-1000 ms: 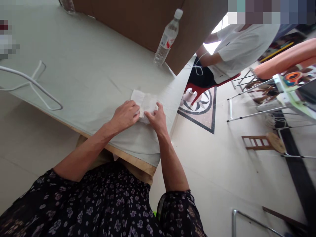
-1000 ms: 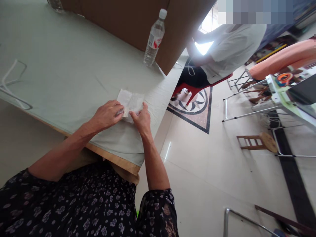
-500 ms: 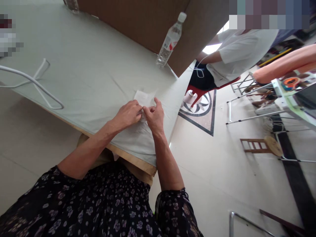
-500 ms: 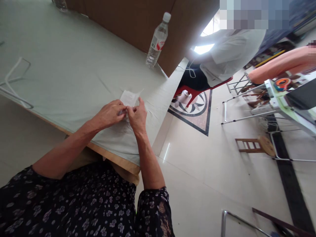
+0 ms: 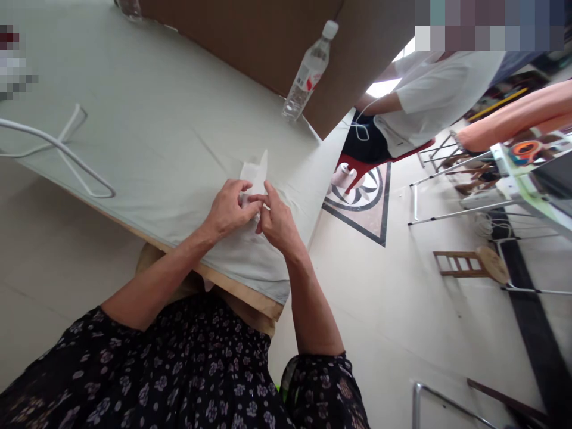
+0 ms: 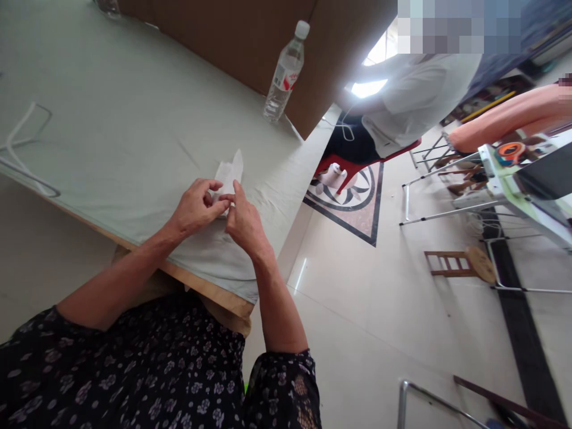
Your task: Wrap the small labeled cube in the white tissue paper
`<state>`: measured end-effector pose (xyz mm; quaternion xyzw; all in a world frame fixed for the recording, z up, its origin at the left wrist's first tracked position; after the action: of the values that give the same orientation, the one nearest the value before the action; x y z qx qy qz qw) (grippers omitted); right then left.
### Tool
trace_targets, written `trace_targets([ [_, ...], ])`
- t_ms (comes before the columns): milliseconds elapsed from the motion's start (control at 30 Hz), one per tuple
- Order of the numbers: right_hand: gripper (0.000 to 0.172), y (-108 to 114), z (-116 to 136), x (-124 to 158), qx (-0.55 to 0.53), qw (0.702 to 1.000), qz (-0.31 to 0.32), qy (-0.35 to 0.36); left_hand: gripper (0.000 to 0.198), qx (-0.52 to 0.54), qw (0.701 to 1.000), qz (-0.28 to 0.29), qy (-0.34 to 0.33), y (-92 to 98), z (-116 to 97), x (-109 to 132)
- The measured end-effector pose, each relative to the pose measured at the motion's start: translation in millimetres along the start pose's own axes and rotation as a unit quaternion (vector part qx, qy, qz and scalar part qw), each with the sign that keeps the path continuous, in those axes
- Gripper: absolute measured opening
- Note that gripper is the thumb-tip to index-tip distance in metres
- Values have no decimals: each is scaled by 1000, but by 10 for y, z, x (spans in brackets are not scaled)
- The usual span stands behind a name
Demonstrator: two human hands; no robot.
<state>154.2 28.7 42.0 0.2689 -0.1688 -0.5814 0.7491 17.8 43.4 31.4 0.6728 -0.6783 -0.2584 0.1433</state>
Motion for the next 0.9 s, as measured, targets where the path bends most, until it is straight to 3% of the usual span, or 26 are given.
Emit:
trace_targets([
  [200,71,20,-85,-20,-86,996,32,-18,31,-49,999,-12,-21,-93,-41,35],
  [367,61,215,-215,6,-109,989,-103,-3,38,-56,998,4,-38,-122,-34,47],
  [467,59,269,-322,-31,-68,990,-125,-17,42,-62,996,-12,-67,-105,-74,72],
  [567,56,266,-520,-178,-65,988,-104,-97,43,-72,993,-26,-86,-102,-90,96],
  [667,64,159,-669,-384,-119,976,-56,-174,43,-82,992,-25,-98,-124,-87,113],
  [800,78,-1,-698,-658,-162,966,-27,-198,45,-113,984,-27,-137,-120,-156,144],
  [900,65,-72,-710,-787,-174,965,-19,-194,48,-153,972,-10,-178,-129,-246,158],
])
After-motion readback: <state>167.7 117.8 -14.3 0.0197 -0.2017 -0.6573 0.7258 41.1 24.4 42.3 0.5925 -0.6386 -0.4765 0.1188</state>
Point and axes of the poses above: each hand's wrist, its own x-axis away from the middle knuckle, its own y-axis out of the back of the hand, z = x × y, the point moved 8 cm from there along -x, towards the middle knuckle
